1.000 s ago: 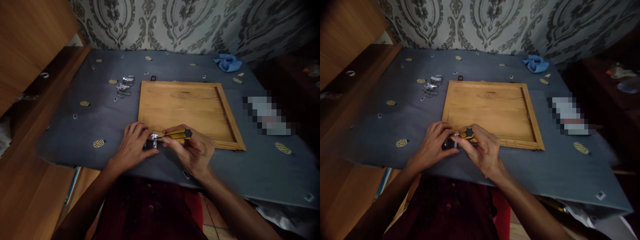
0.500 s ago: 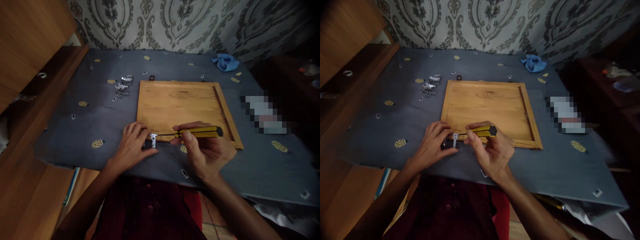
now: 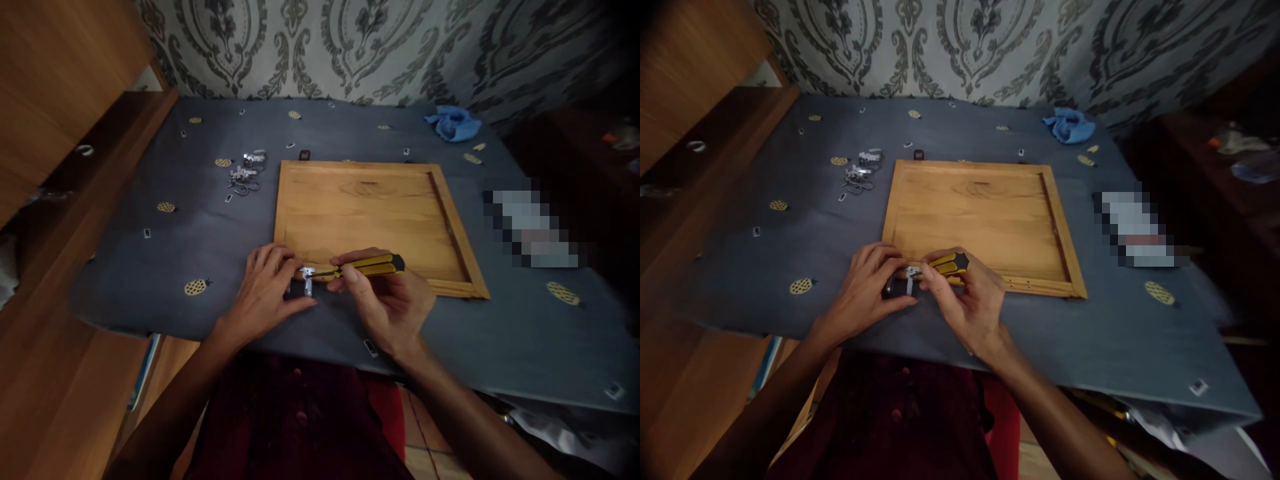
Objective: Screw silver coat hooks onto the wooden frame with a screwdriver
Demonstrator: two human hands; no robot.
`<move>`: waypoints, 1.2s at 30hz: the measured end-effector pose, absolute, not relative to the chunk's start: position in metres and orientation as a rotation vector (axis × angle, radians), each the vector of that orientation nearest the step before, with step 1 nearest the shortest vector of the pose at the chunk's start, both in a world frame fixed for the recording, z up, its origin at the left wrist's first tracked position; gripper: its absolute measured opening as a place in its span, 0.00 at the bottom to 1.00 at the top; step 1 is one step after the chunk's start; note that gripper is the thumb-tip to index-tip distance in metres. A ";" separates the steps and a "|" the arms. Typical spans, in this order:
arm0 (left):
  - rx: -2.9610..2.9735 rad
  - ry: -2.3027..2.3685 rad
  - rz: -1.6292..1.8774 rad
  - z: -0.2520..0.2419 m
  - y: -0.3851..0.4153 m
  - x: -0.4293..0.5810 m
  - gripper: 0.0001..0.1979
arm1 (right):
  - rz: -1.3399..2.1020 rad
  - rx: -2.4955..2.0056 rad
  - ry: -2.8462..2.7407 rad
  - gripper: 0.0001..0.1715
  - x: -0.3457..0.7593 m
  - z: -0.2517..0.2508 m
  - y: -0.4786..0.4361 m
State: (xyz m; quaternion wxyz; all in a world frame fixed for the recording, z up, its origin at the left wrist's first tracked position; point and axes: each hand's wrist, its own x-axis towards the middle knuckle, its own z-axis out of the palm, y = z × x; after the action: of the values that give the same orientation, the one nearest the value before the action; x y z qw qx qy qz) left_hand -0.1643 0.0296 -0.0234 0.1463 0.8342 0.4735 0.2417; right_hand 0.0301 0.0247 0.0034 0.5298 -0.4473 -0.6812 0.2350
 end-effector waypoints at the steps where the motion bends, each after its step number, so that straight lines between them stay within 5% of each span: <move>1: 2.401 1.363 0.697 -0.023 0.030 -0.164 0.23 | 0.559 -1.071 -1.627 0.06 0.030 0.003 0.025; 9: 2.415 1.362 0.716 -0.024 0.030 -0.164 0.24 | 0.610 -1.031 -1.709 0.04 0.032 0.008 0.027; 18: 2.411 1.355 0.699 -0.022 0.030 -0.164 0.24 | 0.869 -0.794 -2.146 0.20 0.047 0.044 0.064; 23: 2.426 1.366 0.717 -0.024 0.029 -0.164 0.25 | 1.056 -0.878 -2.099 0.20 0.041 0.049 0.069; 32: 2.394 1.357 0.711 -0.024 0.030 -0.165 0.26 | 0.546 -0.999 -1.780 0.09 0.019 0.034 0.049; 36: 2.412 1.358 0.706 -0.024 0.030 -0.164 0.24 | 0.651 -1.016 -1.630 0.11 0.008 0.032 0.047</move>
State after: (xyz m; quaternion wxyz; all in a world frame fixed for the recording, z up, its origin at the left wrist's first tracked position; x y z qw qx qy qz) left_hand -0.1644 0.0300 -0.0236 0.1420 0.8359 0.4704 0.2446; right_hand 0.0078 0.0471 0.0322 0.5284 -0.4255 -0.6824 0.2723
